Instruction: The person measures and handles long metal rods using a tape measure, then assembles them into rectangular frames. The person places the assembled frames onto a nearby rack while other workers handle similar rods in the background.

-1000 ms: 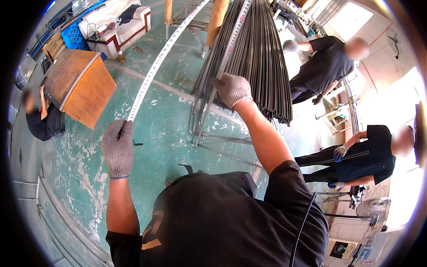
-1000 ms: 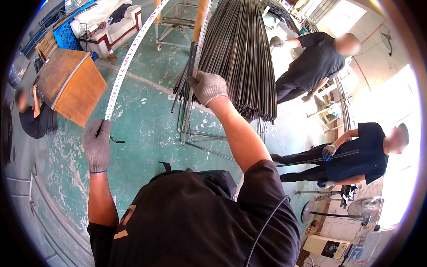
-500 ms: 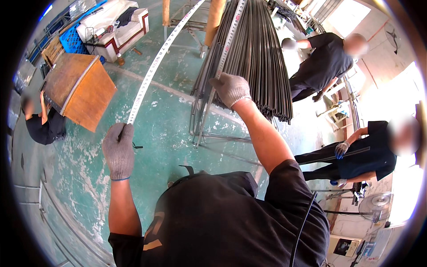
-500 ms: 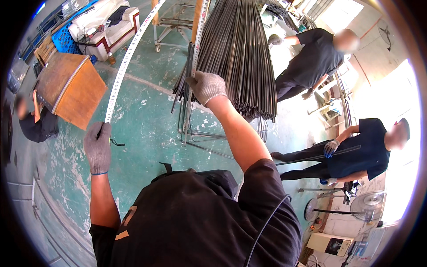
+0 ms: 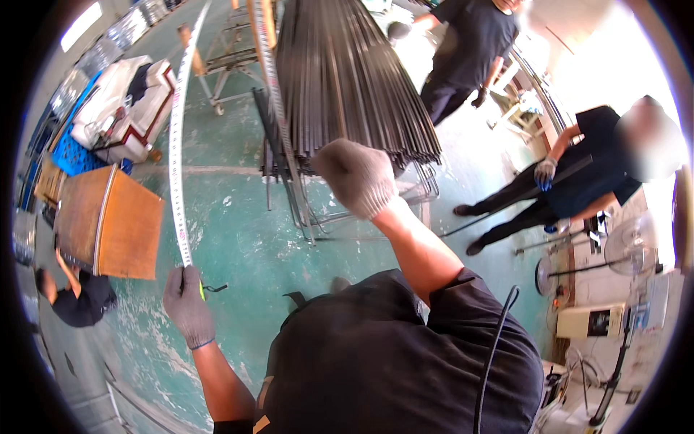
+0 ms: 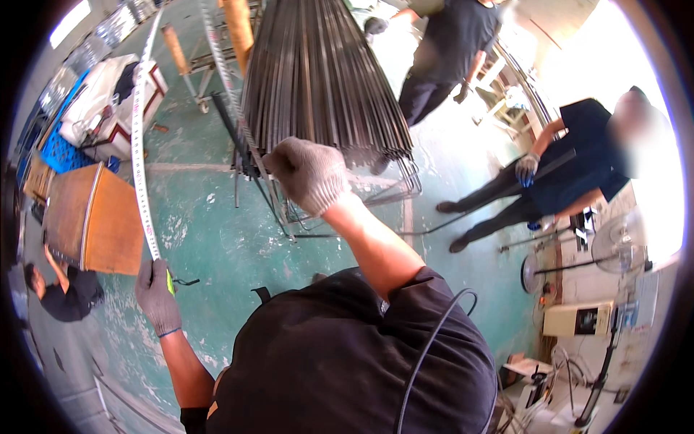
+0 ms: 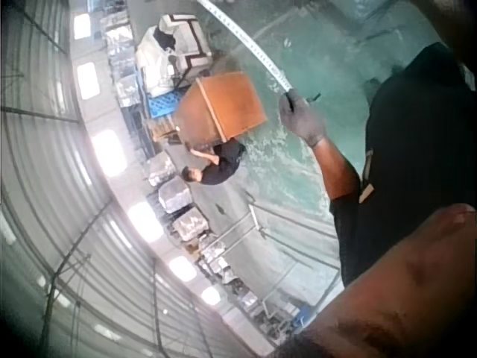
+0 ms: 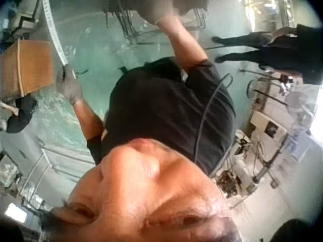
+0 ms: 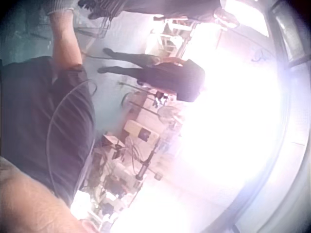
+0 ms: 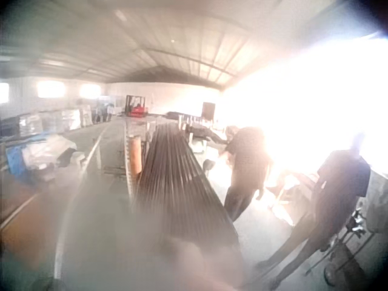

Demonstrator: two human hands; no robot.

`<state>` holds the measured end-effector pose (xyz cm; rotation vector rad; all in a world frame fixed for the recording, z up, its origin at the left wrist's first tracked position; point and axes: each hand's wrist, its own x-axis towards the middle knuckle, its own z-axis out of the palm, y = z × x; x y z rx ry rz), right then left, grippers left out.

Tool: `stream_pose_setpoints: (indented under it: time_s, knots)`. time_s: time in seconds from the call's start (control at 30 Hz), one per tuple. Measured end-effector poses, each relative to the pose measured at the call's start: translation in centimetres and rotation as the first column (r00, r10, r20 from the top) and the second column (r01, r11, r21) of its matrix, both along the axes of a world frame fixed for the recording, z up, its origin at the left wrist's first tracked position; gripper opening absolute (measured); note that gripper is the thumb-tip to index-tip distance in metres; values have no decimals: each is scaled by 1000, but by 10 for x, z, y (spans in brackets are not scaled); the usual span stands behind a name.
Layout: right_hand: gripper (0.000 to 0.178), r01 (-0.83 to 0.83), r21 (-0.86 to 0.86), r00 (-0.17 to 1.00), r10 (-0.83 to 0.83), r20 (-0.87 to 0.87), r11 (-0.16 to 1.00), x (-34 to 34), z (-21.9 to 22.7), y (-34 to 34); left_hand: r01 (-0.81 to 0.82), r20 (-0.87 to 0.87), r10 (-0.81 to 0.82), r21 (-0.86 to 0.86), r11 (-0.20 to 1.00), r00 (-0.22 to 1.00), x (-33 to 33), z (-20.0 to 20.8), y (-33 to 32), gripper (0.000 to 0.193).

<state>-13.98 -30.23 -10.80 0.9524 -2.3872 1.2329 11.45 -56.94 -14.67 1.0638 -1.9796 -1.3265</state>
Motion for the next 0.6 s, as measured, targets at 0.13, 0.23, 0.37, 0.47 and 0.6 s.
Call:
stream_pose_setpoints:
  time_s: [0.13,0.23,0.37,0.47,0.6]
  knots:
    - [21,-291,-18,944,284,-171,957,54,72,50,-25,13,24,60,998,1000,-18,-9,14,28]
    - [25,-479,16,795,441,-417,878,76,130,81,26,83,-27,13,1000,996,-31,-11,19,29]
    - [23,-561,-160,736,402,-545,812,78,143,95,7,95,-7,4,1000,995,-45,-2,44,31]
    - [21,-560,-244,744,351,-568,792,68,135,113,44,56,-44,-13,999,998,-52,-6,49,33]
    - [18,-554,-338,757,291,-585,761,52,124,131,46,32,-49,108,993,998,-67,-17,52,34]
